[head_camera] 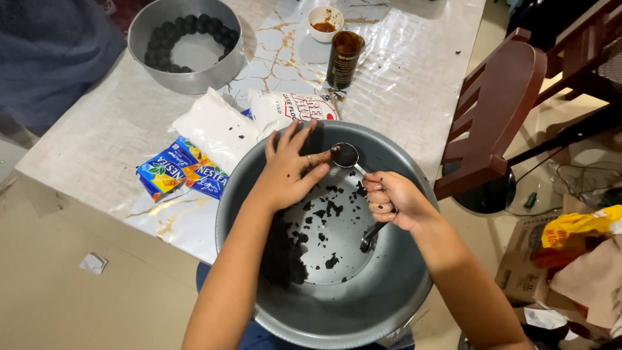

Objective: Scoop and form small balls from a dark dough mixture in a basin using a measuring spoon.

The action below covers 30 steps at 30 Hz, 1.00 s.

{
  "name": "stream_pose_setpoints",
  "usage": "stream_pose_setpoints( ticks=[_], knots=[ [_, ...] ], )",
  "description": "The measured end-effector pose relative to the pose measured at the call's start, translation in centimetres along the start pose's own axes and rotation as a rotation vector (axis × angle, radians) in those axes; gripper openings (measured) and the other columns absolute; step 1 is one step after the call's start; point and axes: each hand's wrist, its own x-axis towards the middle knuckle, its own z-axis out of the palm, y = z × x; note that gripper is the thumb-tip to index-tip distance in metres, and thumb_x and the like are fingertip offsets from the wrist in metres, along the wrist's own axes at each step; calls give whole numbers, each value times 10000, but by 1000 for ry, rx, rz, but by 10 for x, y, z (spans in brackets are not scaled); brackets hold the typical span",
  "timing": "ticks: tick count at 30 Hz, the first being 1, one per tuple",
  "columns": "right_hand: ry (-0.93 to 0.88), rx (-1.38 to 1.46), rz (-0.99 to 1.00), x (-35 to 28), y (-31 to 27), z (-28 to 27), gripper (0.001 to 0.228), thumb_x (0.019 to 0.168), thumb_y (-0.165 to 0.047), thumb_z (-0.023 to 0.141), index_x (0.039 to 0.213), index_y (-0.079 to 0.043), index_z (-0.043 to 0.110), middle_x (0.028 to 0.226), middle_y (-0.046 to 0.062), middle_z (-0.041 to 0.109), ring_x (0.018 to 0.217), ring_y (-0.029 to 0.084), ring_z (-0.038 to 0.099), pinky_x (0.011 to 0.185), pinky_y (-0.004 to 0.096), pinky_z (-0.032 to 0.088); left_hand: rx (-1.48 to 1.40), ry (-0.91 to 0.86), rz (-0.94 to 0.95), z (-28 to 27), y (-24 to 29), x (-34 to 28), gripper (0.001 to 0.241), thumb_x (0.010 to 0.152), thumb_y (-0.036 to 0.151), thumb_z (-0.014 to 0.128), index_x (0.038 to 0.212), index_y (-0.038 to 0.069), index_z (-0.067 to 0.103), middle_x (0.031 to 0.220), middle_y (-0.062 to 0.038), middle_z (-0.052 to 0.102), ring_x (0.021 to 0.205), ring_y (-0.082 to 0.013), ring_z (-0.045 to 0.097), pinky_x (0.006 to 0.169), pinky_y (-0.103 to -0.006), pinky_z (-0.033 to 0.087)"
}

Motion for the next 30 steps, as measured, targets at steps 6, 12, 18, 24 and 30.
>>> stream_pose_setpoints(
  ticks=[6,12,18,24,30],
  knots=[
    [84,-13,-56,4,3,-3,403,1060,-301,404,676,-196,340,521,-99,184,403,61,150,357,260,161,207,63,15,-2,8,0,465,869,518,663,1194,205,776,1633,-113,362,1527,-396,244,1200,-678,49],
    [220,-212,-142,8,14,12,398,1046,-277,452,670,-163,393,534,-83,286,402,60,205,365,268,167,397,38,32,24,32,1,897,725,531,751,1424,0,564,1674,-209,165,1543,-443,123,1185,-694,54],
    [277,-227,-190,11,19,8,383,1043,-268,458,677,-166,405,547,-88,301,405,51,223,365,265,169,495,-183,-77,34,42,-1,1122,585,473,835,1497,-30,420,1673,-239,39,1544,-451,49,1183,-690,52],
    [375,-327,-238,23,28,1,366,1031,-303,477,700,-147,470,548,-74,360,405,65,294,360,267,218,408,-129,-100,28,37,-2,1155,584,437,870,1547,64,351,1662,-238,48,1526,-476,50,1165,-715,61],
    [423,-472,-332,57,64,-27,408,1044,-343,500,717,-106,554,567,-41,445,433,93,374,373,299,302,419,-124,-19,21,41,-5,1183,584,420,882,1574,125,305,1662,-244,89,1518,-475,116,1143,-708,141]
  ],
)
